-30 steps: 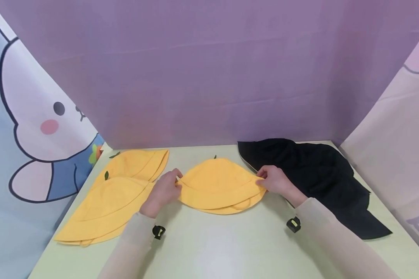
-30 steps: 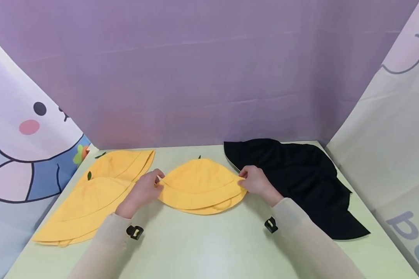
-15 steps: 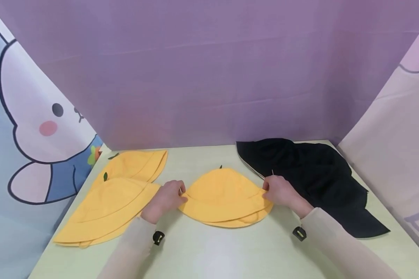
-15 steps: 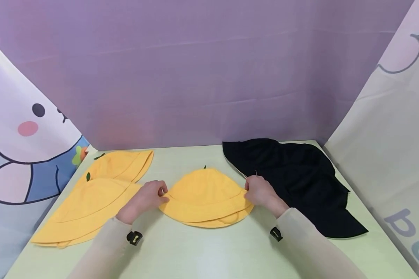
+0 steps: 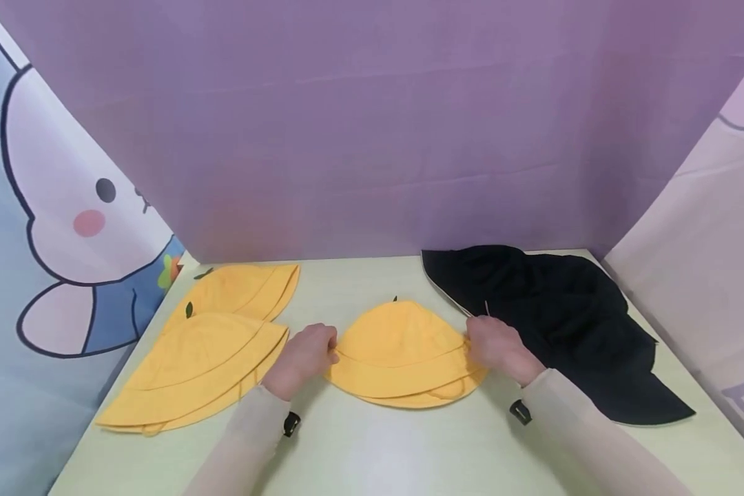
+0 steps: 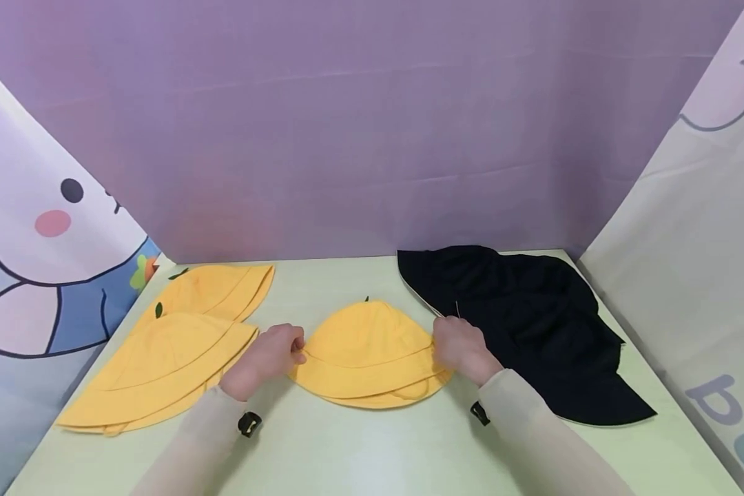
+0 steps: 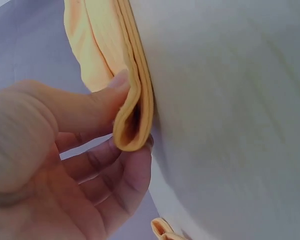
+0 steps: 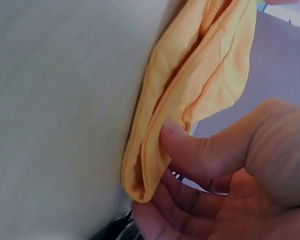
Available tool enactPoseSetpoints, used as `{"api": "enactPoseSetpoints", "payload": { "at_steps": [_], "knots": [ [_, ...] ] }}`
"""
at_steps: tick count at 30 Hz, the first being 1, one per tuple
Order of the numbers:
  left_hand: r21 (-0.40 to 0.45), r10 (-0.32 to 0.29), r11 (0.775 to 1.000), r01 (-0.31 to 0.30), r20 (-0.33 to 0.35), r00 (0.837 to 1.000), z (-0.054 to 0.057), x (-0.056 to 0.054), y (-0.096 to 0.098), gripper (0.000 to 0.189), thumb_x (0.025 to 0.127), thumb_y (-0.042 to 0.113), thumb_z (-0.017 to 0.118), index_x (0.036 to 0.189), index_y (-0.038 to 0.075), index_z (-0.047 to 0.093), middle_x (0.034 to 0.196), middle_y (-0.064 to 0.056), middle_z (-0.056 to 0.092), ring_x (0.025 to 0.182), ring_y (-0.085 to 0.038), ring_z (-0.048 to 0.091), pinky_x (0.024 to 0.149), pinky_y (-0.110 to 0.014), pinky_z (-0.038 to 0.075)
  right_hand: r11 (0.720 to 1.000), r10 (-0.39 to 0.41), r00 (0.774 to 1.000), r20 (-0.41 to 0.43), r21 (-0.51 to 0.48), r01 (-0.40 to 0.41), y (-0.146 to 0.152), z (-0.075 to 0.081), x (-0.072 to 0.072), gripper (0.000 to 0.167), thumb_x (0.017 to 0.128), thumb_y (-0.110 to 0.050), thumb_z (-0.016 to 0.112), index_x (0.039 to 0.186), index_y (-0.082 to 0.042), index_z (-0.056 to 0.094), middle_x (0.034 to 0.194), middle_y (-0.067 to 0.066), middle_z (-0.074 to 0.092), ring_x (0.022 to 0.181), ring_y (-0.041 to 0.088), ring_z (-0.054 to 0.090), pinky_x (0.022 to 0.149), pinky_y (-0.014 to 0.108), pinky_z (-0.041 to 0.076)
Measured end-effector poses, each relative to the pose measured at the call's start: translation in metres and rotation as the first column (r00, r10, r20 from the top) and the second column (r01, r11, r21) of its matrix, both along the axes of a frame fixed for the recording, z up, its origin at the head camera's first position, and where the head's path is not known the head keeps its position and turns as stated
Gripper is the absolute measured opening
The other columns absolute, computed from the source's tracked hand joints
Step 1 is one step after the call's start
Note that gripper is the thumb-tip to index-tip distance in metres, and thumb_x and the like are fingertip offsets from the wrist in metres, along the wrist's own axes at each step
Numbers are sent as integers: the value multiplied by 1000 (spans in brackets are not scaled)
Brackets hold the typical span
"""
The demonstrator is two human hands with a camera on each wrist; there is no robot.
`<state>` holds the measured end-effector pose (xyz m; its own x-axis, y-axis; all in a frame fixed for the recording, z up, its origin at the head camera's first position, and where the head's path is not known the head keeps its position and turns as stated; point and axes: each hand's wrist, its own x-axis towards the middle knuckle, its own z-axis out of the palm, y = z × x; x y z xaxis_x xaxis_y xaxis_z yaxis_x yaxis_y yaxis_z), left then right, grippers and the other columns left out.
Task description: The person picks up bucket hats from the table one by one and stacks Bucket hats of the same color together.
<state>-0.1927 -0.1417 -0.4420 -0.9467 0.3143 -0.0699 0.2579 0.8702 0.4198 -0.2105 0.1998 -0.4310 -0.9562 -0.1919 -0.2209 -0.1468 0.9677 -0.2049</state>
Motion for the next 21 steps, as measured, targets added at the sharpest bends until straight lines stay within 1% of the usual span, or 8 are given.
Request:
{"api": "enactPoseSetpoints", "payload": {
  "at_steps": [4, 7, 11, 13, 15, 18, 21],
  "knots": [
    [-19, -14, 1000, 14, 2, 1000, 2, 0, 1, 25, 87, 5, 77, 79, 11, 55, 78, -1, 49, 72, -18, 45, 63, -33, 41, 1000, -3, 1000, 3, 12, 3, 0, 0, -1, 14, 84, -8, 71, 93, -7, 60, 88, 7, 57, 78, 28, 52, 66, 43, 45],
    [-32, -26, 999, 26, -18, 999, 3, 1, 2, 22, 87, 5, 77, 80, 10, 57, 78, -1, 49, 72, -18, 45, 64, -33, 43, 1000, -3, 1000, 3, 18, 3, -1, 0, -1, 15, 85, -9, 70, 96, -7, 61, 89, 7, 57, 79, 28, 52, 67, 44, 46],
    [-45, -57, 998, 55, -49, 997, 4, 1, 1, 10, 88, 0, 73, 84, 6, 65, 82, -2, 54, 76, -18, 50, 68, -35, 48, 999, -15, 1000, 17, 29, 15, 0, 0, -2, 16, 84, -9, 71, 95, -7, 60, 89, 7, 56, 80, 29, 52, 67, 44, 45],
    [-51, -60, 997, 58, -43, 997, 7, 0, -1, 5, 90, -2, 69, 88, 3, 68, 85, -4, 56, 78, -20, 53, 71, -37, 50, 1000, -17, 999, 27, 26, 17, 0, 1, -3, 16, 83, -8, 72, 94, -8, 60, 88, 7, 55, 79, 28, 52, 67, 44, 44],
    [-56, -46, 997, 44, -29, 999, 11, -2, -4, 5, 92, -2, 67, 93, 1, 69, 88, -6, 57, 79, -21, 54, 72, -38, 51, 1000, -15, 999, 32, 19, 14, 1, 1, -3, 17, 82, -7, 72, 93, -9, 59, 88, 7, 55, 79, 28, 52, 67, 44, 44],
    [-75, -7, 997, 5, -21, 1000, 16, -6, -11, 8, 92, -3, 64, 98, 1, 68, 91, -7, 57, 79, -21, 52, 71, -38, 50, 1000, -7, 999, 33, 10, 7, 1, 0, -4, 17, 82, -8, 72, 93, -9, 59, 88, 6, 56, 78, 28, 52, 66, 43, 44],
    [-95, 20, 995, -26, -65, 998, 17, -11, -22, 10, 91, -2, 64, 99, 1, 68, 91, -7, 57, 78, -21, 54, 68, -38, 50, 1000, 2, 1000, 28, 1, -2, 1, -1, -4, 16, 82, -8, 72, 91, -10, 58, 86, 6, 55, 78, 27, 52, 66, 42, 43]
  ]
}}
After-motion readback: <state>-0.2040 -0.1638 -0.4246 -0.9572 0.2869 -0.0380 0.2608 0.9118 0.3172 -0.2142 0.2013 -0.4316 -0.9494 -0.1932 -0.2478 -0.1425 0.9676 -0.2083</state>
